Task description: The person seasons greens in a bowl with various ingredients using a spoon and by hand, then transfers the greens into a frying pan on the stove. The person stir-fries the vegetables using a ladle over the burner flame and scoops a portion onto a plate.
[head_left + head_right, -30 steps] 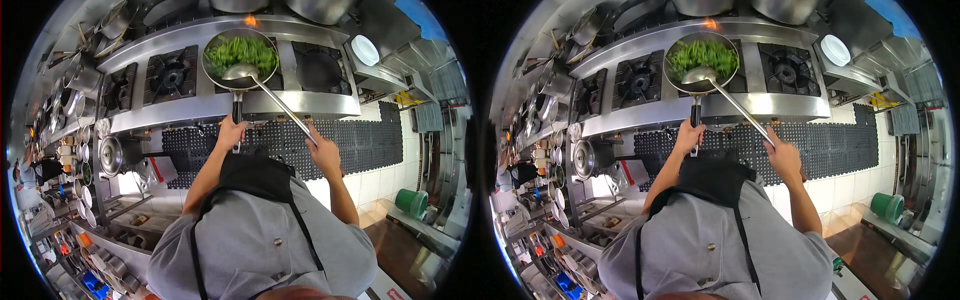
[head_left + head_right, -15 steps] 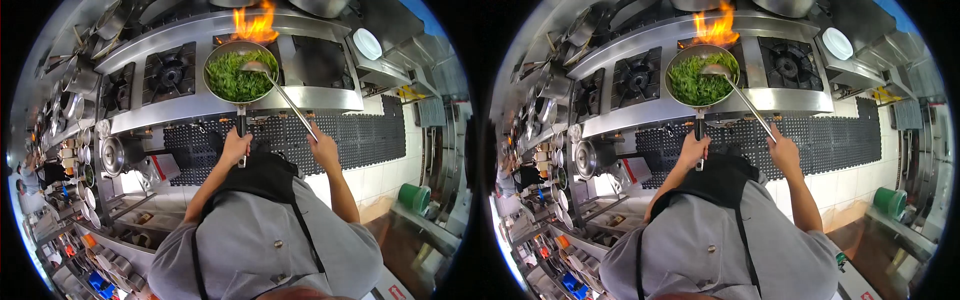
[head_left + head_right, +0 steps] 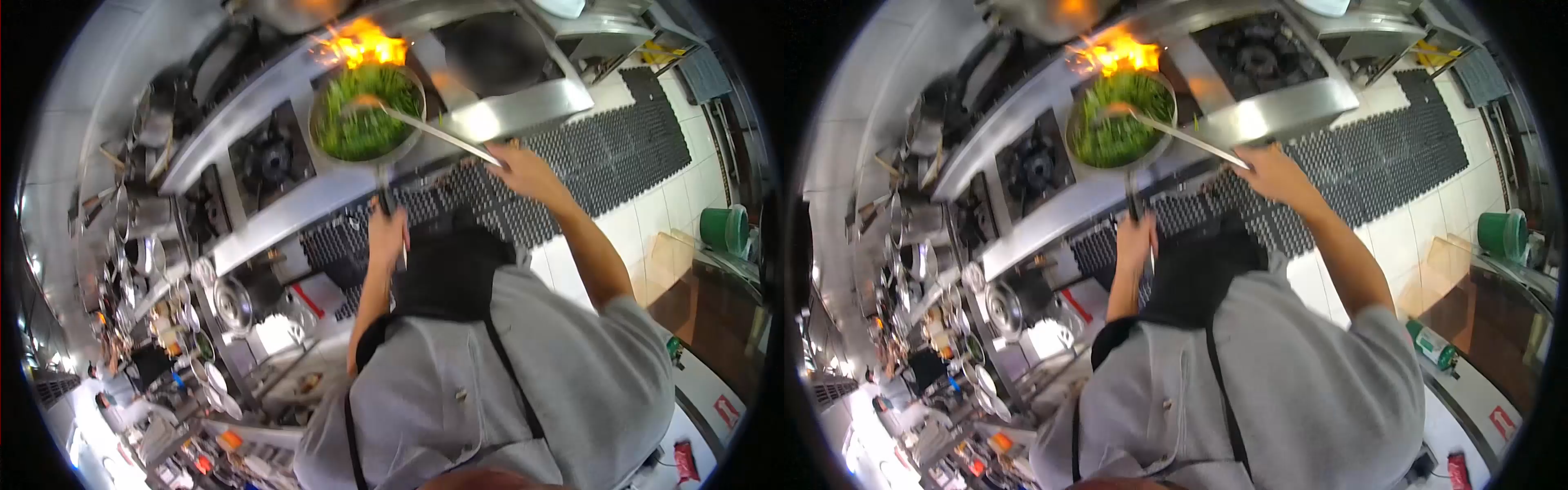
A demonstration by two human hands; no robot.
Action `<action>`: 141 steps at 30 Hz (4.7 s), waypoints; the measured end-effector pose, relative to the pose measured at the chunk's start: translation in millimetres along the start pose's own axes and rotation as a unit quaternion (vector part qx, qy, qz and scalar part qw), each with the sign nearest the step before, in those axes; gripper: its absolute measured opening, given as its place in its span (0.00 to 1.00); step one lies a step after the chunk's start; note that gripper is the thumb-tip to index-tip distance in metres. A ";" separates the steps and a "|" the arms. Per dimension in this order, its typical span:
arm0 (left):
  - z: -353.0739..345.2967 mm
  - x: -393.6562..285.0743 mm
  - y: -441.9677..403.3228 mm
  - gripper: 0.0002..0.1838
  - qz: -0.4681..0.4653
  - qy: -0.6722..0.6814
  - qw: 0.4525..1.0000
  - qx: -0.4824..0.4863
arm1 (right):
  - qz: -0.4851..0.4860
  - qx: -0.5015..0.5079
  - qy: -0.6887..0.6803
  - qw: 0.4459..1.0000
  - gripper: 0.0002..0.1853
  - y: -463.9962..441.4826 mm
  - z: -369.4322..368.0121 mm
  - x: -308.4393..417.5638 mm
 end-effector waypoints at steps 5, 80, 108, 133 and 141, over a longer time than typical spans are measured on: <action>-3.7 -12.3 -62.4 0.02 -0.014 0.000 1.000 0.018 | -0.114 0.082 0.015 0.990 0.16 -23.9 -22.6 -7.1; 12.7 -35.8 -3.9 0.08 -0.007 0.043 0.999 -0.002 | -0.106 0.101 0.138 0.980 0.23 18.7 75.2 34.5; 14.7 -23.1 -15.5 0.09 -0.045 0.021 0.999 -0.008 | -0.135 0.043 0.106 0.984 0.26 58.7 28.5 56.3; 18.0 22.7 6.1 0.08 0.060 0.013 0.998 0.004 | -0.076 0.037 -0.033 0.996 0.23 20.4 -4.1 -11.4; 17.2 18.8 -1.5 0.09 0.018 -0.006 1.000 -0.013 | -0.094 0.057 -0.014 0.994 0.22 22.5 -4.9 -10.8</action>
Point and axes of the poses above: each hand's wrist, its own y-axis away from the middle knuckle, its own z-axis out of the back of the hand, x = y × z, the point moved 9 cm from there along -y, towards the middle knuckle
